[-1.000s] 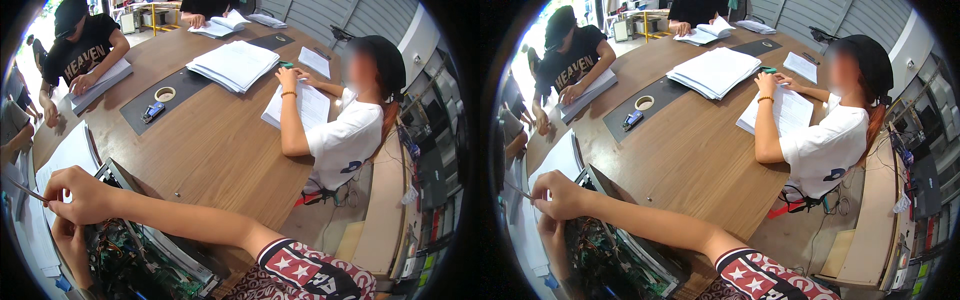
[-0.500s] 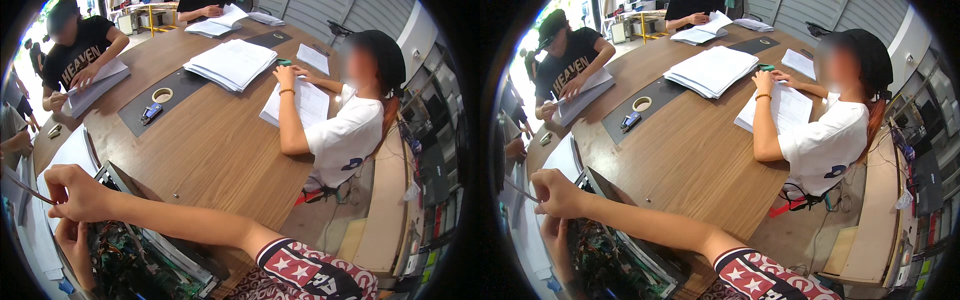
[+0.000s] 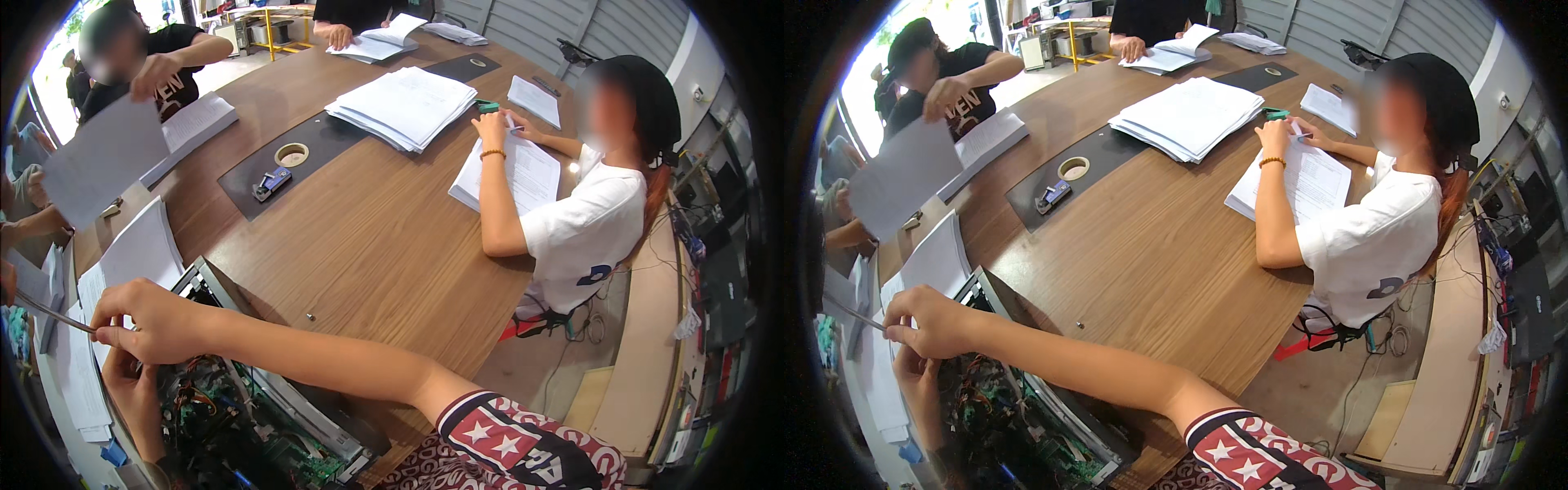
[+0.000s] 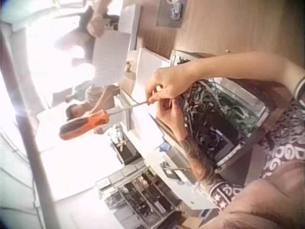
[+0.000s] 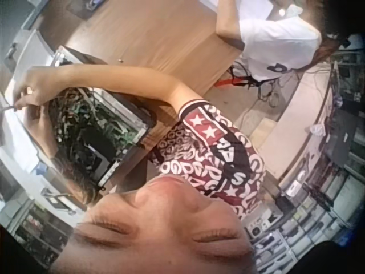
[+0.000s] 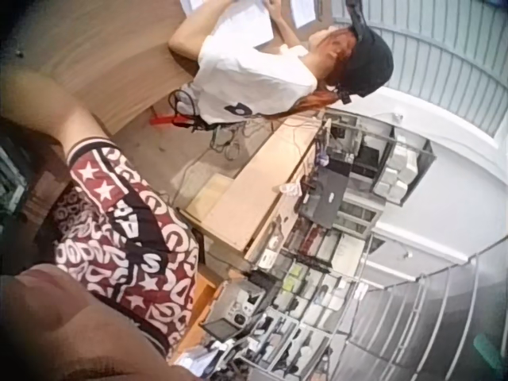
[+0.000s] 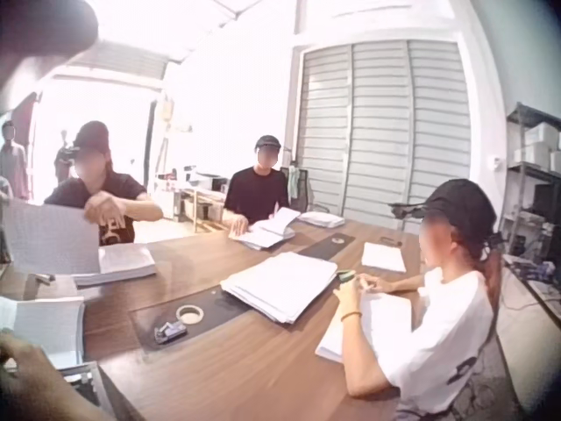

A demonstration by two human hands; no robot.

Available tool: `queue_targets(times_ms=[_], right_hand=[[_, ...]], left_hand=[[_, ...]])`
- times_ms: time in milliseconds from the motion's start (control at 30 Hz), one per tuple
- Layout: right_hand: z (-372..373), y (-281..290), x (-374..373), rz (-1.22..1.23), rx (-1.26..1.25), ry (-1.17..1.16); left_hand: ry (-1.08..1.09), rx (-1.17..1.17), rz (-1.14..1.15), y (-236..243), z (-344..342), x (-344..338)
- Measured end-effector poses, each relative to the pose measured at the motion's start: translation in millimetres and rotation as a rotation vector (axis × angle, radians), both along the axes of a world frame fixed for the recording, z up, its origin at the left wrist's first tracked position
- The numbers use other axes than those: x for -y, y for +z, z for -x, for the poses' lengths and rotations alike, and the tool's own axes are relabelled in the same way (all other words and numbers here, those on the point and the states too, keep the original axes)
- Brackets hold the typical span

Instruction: The person uses a screwdriver to unscrew and remove small screws from the internal components of an open computer case on a table.

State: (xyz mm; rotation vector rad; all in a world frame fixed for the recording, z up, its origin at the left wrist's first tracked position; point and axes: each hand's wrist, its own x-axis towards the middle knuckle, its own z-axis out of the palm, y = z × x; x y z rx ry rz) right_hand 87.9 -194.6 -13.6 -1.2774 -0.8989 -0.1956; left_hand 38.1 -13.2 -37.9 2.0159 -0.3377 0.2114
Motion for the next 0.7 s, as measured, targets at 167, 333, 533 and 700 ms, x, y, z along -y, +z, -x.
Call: queue_targets(times_ms=[167,333,533,700], right_hand=[[-5.7,-2.9,-7.4,-0.005,-0.007,0.019],[-7.0,-0.7,5.0,-0.007,-0.074,-0.056],[-4.0,7.0,7.0,0.037,-0.129,-0.088],[-2.1,3.0,1.8,0.113,-0.056,-0.062]], left_hand=[[0.053,0.034,-0.025,10.9,6.0,11.0],[0.055,-0.007,-0.226,27.3,13.1,30.7],[0.016,-0.026,-0.067,24.7,8.7,34.4],[0.049,-0.054,-0.020,27.2,14.6,31.8]])
